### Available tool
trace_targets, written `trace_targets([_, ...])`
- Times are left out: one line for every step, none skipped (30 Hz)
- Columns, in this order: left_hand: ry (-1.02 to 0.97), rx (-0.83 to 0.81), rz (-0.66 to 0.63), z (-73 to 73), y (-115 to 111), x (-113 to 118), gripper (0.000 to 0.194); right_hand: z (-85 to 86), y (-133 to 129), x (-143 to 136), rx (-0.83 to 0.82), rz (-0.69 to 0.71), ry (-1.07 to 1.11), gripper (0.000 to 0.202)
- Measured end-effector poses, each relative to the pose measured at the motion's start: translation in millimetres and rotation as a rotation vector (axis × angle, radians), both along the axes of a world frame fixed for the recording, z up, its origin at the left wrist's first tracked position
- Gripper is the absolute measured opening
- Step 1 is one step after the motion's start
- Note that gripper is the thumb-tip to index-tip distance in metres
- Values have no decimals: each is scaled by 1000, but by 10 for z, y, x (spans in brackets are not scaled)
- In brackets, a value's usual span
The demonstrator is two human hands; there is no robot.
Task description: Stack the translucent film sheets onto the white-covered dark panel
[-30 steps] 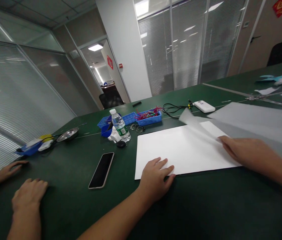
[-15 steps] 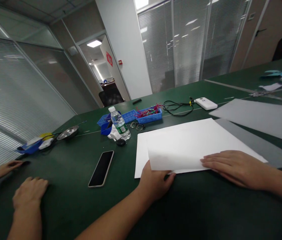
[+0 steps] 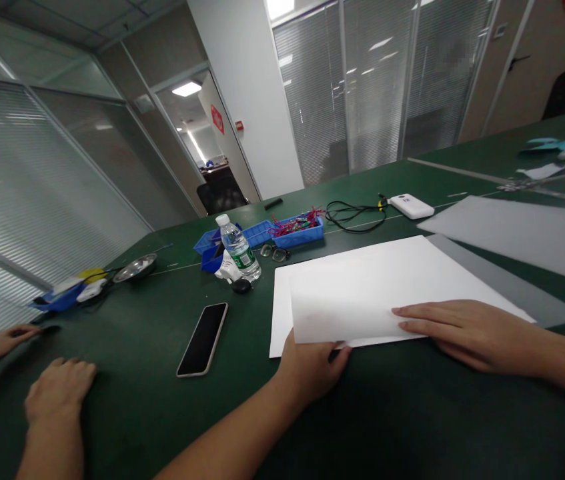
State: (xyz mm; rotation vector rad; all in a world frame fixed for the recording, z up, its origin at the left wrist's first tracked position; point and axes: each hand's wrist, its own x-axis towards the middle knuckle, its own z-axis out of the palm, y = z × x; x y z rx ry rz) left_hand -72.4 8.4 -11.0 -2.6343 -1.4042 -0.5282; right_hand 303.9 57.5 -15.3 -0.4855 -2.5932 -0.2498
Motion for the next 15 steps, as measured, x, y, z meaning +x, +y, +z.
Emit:
trace_targets([14,-9,0,-2,-5,1,14,-20,6,4,5,-1,2,75])
trace_targets([29,-17,-3,-8,-8,-1,14,-41,12,9,11,-2,2,75])
trace_targets([42,-24,-15,-17,-9,-5,15,-63,18,14,15,-5,1,74])
trace_targets([53,-29,-45,-27,-7,-11,18,-84,25,19,19,-8,2,73])
trace_targets([59,-29,-90,-36,-2,-20,22,-101,30,22,20,-10,6,73])
trace_targets([59,-23,-147,-44,5,-30,27,-115,35,25,15,-9,15,72])
trace_targets([58,-11,-210,-51,14,-41,33,-125,40,26,3,-5,27,71])
trace_targets([56,6,-272,-54,24,-52,37,-131,43,24,-14,0,40,71])
trace_targets([55,27,-326,-56,34,-61,40,-135,45,22,-30,4,49,71])
trace_targets([55,47,-370,-56,43,-70,41,-136,47,18,-40,9,52,70])
trace_targets([58,65,-407,-54,52,-76,41,-136,47,13,-46,10,46,70])
trace_targets([61,82,-443,-51,59,-80,40,-137,47,8,-48,9,36,69])
trace_targets([62,99,-476,-48,66,-83,38,-138,47,3,-52,6,24,68])
trace_targets([62,116,-508,-44,71,-83,36,-141,46,-1,-60,2,16,66])
trace_targets([62,135,-539,-41,75,-83,35,-143,46,-5,-75,-3,11,65])
